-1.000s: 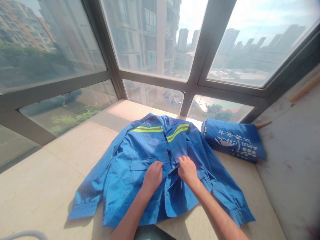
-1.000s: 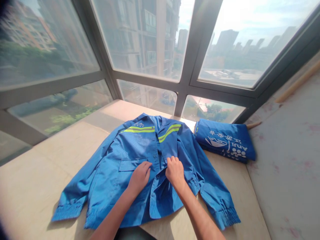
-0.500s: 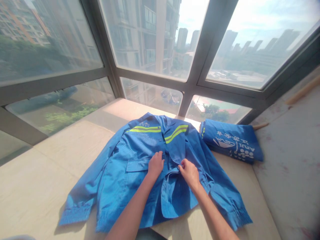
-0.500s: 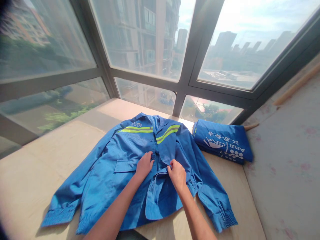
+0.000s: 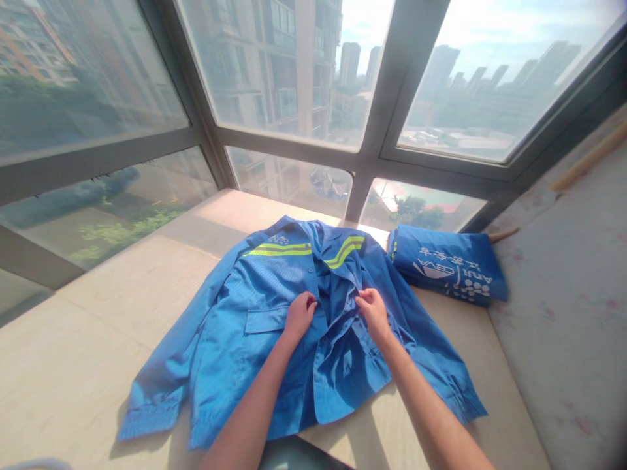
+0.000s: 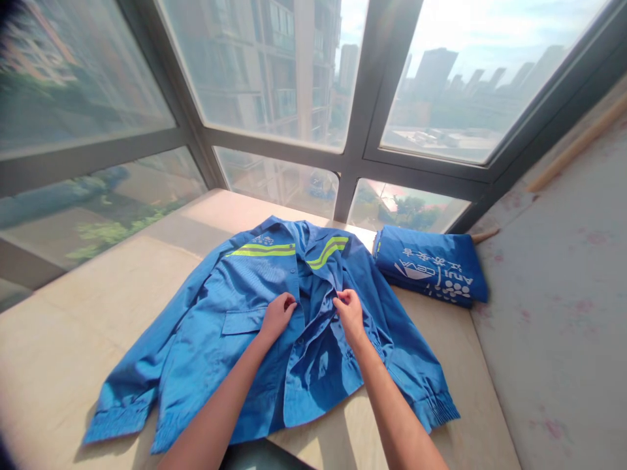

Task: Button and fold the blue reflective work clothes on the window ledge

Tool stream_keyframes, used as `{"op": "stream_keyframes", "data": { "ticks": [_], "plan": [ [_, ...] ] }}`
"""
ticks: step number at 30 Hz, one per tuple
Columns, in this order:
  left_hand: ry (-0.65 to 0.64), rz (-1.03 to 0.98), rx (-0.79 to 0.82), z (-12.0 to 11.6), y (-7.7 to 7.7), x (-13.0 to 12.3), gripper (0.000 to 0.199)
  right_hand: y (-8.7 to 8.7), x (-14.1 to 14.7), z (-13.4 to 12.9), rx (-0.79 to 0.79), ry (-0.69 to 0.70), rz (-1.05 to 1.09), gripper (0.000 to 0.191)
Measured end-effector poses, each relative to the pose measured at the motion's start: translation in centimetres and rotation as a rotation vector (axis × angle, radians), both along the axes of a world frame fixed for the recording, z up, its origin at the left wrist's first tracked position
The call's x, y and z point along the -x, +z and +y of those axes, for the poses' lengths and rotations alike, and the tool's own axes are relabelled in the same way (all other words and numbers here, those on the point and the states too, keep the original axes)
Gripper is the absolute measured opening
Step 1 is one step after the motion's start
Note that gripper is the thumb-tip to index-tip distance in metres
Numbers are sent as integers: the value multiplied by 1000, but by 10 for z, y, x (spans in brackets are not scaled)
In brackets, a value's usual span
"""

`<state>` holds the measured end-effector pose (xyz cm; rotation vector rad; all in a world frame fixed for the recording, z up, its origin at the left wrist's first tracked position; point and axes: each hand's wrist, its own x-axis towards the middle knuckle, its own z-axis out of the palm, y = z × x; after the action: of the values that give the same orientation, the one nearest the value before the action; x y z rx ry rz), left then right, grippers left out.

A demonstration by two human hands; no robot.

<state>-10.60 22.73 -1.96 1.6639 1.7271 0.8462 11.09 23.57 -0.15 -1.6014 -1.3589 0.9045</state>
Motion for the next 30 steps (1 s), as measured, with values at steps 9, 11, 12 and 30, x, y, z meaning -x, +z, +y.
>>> {"op": "stream_keyframes", "data": {
  "ticks": [9,11,12,30],
  "plan": [
    [66,-491,-5,-4,-2,12,24,6,-5,-10,-153,24,-281,26],
    [79,-526,-9,-7,-2,12,25,16,3,-16,-181,4,-569,26],
    [88,-534,-12,-8,-1,11,24,21,8,-19,-178,-3,-687,29],
    [161,-529,-27,-14,4,12,14,25,27,-13,51,23,188,36]
  ]
}}
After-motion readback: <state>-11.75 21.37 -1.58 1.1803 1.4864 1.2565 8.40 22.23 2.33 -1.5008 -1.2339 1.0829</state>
